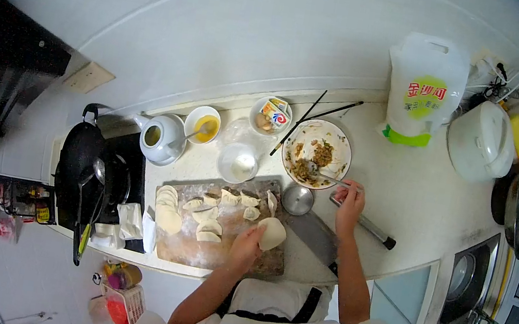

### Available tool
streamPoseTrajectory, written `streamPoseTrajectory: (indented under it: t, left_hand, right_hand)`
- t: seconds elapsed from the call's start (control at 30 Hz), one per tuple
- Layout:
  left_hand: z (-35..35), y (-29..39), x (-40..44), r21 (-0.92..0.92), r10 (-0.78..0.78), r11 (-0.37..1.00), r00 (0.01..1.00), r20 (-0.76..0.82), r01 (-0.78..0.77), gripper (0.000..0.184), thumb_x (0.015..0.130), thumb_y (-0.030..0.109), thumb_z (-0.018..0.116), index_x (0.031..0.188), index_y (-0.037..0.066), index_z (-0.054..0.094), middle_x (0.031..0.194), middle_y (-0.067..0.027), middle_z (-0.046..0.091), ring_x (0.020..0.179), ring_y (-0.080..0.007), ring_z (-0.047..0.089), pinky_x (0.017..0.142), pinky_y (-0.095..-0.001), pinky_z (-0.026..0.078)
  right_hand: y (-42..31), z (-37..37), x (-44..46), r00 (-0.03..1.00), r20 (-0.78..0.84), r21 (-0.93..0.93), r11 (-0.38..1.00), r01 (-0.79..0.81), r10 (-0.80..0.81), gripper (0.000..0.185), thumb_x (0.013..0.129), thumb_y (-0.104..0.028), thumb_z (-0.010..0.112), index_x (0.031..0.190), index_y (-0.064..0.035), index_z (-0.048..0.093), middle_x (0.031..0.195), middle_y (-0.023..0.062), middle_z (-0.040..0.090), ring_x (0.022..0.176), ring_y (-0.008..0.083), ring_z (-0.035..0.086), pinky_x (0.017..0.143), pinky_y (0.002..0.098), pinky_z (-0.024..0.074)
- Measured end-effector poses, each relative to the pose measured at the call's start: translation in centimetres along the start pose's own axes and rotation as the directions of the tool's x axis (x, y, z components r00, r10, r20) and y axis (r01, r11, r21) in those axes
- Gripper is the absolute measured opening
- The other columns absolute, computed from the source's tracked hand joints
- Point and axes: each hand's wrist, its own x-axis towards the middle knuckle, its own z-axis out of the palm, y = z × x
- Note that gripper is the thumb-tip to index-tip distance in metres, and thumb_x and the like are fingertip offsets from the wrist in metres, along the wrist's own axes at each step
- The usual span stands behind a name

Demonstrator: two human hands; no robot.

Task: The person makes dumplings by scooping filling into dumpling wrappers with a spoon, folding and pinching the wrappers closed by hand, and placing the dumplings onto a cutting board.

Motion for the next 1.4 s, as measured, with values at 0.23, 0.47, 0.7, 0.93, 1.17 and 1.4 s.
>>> streamPoseTrajectory:
  t: [0.23,0.47,0.7,0.93,1.17,1.4]
  left_hand:
    - [2.8,4.7,3.4,0.123,-0.012,0.992,0.999,-0.045,0.017,0.03,0.091,0.018,0.046,0.112,-0.003,0.049,0.103,-0.0116,0.058,0.091,-0.0169,0.058,0.077,-0.0251,0.048]
    - [6.5,5.8,9.6,-0.269,0.165,0.952,0.985,0.045,-0.147,0.031,0.09,0.014,0.046,0.114,-0.005,0.045,0.109,-0.0139,0.055,0.095,-0.0182,0.058,0.083,-0.0284,0.048]
    - [3.1,5.6,4.6,-0.167,0.114,0.979,0.993,-0.035,-0.119,0.03,0.088,0.015,0.048,0.11,-0.006,0.048,0.105,-0.0128,0.057,0.092,-0.0198,0.059,0.079,-0.0309,0.049]
    - [-2.5,2.5,0.6,-0.185,0.118,0.976,0.993,0.007,-0.115,0.036,0.087,0.014,0.047,0.118,-0.005,0.045,0.11,-0.0123,0.055,0.098,-0.0197,0.056,0.08,-0.0305,0.048]
    - [-4.5,1.7,-1.7,-0.24,-0.013,0.97,0.998,0.056,0.026,0.041,0.086,0.014,0.046,0.122,-0.004,0.042,0.115,-0.0138,0.053,0.104,-0.023,0.054,0.086,-0.0359,0.046]
    - [-3.7,3.9,-1.4,-0.156,0.081,0.985,0.995,0.052,-0.071,0.037,0.088,0.011,0.043,0.122,-0.005,0.041,0.117,-0.016,0.052,0.105,-0.0244,0.053,0.089,-0.0378,0.045]
  right_hand:
    - [-0.1,-0.6,1.1,0.997,-0.079,0.181,0.983,0.02,-0.006,0.026,0.095,-0.021,0.039,0.098,0.0,0.054,0.074,0.008,0.058,0.059,0.0084,0.049,0.055,0.0228,0.0426]
    - [-3.5,-0.8,-0.1,0.976,0.063,0.049,0.977,0.206,-0.209,0.023,0.093,-0.019,0.042,0.1,-0.0002,0.054,0.08,0.0094,0.061,0.062,0.0115,0.053,0.057,0.0262,0.0451]
    - [-1.7,-1.9,-0.4,0.838,0.413,-0.467,0.706,0.532,-0.357,0.023,0.093,-0.015,0.039,0.103,-0.0007,0.055,0.086,0.0126,0.06,0.071,0.0168,0.059,0.064,0.0307,0.0472]
    - [1.6,0.6,-0.7,0.989,0.126,-0.213,0.972,0.102,-0.076,0.027,0.094,-0.019,0.038,0.1,0.0019,0.055,0.078,0.0119,0.063,0.057,0.0149,0.059,0.058,0.0275,0.0478]
    - [1.3,1.1,0.0,0.996,0.01,-0.032,0.995,-0.092,0.092,0.024,0.091,-0.015,0.041,0.095,0.003,0.056,0.071,0.013,0.062,0.054,0.015,0.058,0.049,0.0274,0.0483]
    - [1.1,-0.2,0.6,0.987,-0.075,0.074,0.988,-0.139,0.144,0.022,0.09,-0.015,0.042,0.091,0.0022,0.056,0.071,0.0118,0.061,0.054,0.0157,0.058,0.047,0.0266,0.0486]
